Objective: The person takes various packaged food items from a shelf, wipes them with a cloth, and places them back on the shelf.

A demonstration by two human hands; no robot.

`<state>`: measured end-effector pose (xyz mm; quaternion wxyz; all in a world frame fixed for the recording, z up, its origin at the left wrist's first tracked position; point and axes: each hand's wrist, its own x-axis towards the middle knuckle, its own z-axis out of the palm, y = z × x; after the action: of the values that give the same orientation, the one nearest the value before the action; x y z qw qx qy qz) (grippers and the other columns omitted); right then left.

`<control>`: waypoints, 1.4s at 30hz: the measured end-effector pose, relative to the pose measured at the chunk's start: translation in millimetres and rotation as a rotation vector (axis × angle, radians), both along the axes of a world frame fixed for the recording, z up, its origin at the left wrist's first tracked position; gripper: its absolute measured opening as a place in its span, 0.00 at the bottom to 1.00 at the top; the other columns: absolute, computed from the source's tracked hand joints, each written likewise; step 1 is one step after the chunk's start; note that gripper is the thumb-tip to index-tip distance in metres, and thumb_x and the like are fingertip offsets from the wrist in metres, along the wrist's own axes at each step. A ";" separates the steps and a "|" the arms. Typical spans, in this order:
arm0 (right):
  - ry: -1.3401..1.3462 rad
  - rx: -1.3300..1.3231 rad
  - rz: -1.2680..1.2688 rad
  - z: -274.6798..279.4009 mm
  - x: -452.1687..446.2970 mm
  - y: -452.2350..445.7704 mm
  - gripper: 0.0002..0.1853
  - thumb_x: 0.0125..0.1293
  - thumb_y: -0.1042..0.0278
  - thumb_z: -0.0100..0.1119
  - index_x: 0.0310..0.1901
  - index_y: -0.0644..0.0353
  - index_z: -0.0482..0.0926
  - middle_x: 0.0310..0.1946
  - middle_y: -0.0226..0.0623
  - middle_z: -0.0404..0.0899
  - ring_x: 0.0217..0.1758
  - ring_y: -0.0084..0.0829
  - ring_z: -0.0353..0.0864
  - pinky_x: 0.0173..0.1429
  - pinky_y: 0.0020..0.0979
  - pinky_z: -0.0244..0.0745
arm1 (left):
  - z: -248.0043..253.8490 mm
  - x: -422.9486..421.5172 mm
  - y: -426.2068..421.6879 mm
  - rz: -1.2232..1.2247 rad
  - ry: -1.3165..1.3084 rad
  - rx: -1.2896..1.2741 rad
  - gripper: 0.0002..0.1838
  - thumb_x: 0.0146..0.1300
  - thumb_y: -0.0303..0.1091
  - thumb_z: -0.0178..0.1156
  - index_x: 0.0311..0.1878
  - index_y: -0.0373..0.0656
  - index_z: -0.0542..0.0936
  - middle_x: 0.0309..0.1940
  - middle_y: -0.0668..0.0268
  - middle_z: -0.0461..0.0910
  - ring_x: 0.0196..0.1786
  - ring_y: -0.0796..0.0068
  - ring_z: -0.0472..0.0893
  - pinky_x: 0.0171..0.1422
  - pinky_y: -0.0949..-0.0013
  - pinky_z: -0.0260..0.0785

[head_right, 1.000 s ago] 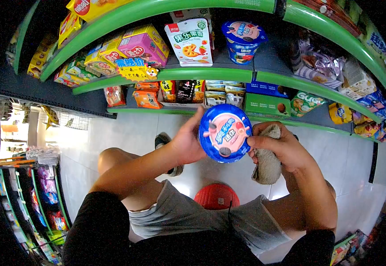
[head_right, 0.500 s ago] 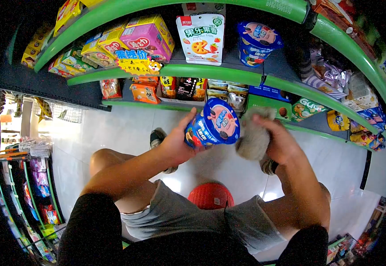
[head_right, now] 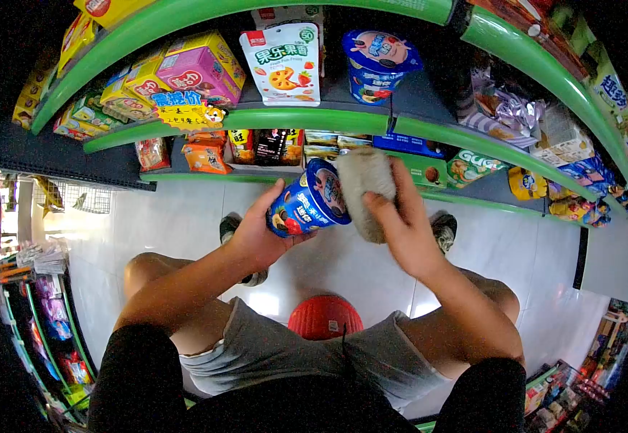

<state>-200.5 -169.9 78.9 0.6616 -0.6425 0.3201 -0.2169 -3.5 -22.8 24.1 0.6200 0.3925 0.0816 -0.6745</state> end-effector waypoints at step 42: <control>0.195 -0.854 0.077 -2.9 10.4 -8.1 0.29 0.69 0.59 0.64 0.63 0.71 0.67 0.52 0.60 0.75 0.56 0.61 0.76 0.62 0.48 0.72 | -7.1 -21.2 -10.3 -0.155 -0.181 0.237 0.22 0.76 0.56 0.45 0.61 0.56 0.75 0.41 0.65 0.86 0.37 0.67 0.86 0.35 0.59 0.76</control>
<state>-190.0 -178.0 76.0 0.3111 -0.8873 0.2384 -0.2432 -24.7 -33.1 17.0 0.5201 0.5272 0.0739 -0.6679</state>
